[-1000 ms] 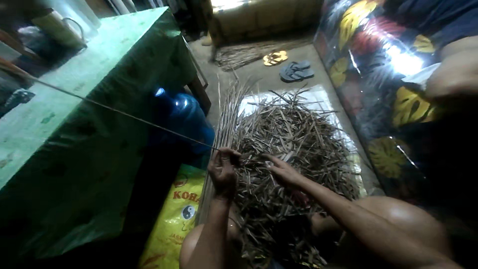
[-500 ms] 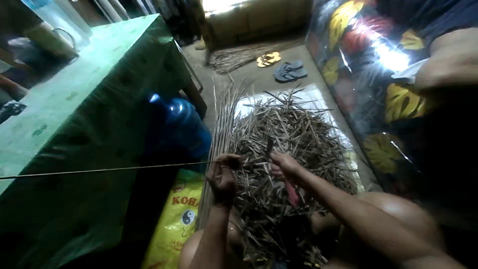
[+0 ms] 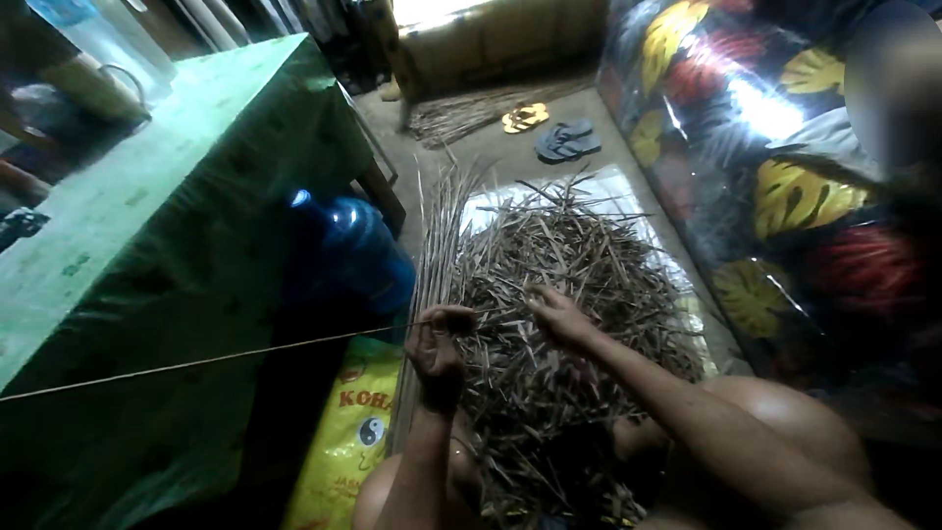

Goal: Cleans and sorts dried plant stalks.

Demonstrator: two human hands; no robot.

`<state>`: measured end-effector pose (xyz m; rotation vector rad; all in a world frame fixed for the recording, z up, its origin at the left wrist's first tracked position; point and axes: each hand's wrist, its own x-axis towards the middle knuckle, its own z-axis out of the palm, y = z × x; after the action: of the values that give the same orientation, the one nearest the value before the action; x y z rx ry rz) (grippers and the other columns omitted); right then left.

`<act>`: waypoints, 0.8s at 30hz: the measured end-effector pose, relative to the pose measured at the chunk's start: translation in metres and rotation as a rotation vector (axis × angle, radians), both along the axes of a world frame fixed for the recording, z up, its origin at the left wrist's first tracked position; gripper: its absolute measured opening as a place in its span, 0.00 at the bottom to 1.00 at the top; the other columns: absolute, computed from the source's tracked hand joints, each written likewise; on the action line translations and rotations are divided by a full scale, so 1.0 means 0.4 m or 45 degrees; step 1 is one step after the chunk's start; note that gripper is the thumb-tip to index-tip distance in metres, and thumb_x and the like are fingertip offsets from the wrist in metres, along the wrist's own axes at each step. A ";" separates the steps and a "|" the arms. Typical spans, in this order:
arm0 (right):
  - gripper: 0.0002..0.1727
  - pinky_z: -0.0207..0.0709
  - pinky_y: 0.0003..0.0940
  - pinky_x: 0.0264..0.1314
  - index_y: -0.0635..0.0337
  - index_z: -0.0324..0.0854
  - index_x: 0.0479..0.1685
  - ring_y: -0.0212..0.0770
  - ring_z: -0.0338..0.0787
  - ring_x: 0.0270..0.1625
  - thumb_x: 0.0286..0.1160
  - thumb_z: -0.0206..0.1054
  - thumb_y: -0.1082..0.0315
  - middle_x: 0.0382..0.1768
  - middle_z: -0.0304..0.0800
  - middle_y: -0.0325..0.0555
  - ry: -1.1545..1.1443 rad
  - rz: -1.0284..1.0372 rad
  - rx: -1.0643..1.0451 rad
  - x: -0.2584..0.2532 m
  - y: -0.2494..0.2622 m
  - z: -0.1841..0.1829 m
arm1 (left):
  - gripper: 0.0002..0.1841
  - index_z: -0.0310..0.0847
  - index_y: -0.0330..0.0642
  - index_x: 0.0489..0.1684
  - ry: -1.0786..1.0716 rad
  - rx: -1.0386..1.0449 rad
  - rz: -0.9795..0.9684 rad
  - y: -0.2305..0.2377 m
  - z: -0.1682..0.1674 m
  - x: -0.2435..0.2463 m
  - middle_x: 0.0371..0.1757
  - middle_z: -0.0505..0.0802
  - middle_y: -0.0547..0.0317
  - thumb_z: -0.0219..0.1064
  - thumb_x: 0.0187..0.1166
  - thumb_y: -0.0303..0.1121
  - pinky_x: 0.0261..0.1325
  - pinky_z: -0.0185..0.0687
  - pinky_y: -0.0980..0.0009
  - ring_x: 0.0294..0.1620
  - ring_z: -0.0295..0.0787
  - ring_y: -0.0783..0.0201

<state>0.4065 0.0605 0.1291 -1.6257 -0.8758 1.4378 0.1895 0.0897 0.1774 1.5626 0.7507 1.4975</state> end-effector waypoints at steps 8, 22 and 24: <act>0.24 0.73 0.31 0.24 0.59 0.68 0.82 0.31 0.72 0.19 0.92 0.51 0.60 0.25 0.74 0.41 -0.170 0.049 0.179 -0.010 -0.017 0.035 | 0.16 0.84 0.43 0.46 0.025 0.004 0.000 0.002 0.008 -0.006 0.39 0.96 0.65 0.47 0.95 0.33 0.45 0.94 0.68 0.36 0.95 0.68; 0.24 0.82 0.60 0.50 0.68 0.83 0.59 0.59 0.91 0.42 0.86 0.58 0.53 0.39 0.90 0.61 -0.871 0.516 0.427 -0.027 -0.072 0.098 | 0.13 0.84 0.39 0.43 -0.029 -0.075 -0.127 -0.020 0.033 0.047 0.35 0.97 0.67 0.50 0.91 0.26 0.42 0.95 0.70 0.33 0.95 0.70; 0.22 0.80 0.64 0.52 0.68 0.83 0.56 0.63 0.91 0.46 0.85 0.58 0.55 0.40 0.90 0.63 -0.976 0.584 0.310 -0.007 -0.079 0.138 | 0.12 0.81 0.35 0.44 -0.048 -0.193 -0.142 -0.026 0.045 0.063 0.34 0.97 0.66 0.50 0.90 0.24 0.41 0.95 0.70 0.32 0.95 0.70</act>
<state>0.4037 0.0289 0.1843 -1.8720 -1.8750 0.8950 0.2146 0.0791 0.1955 1.4356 0.7263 1.3534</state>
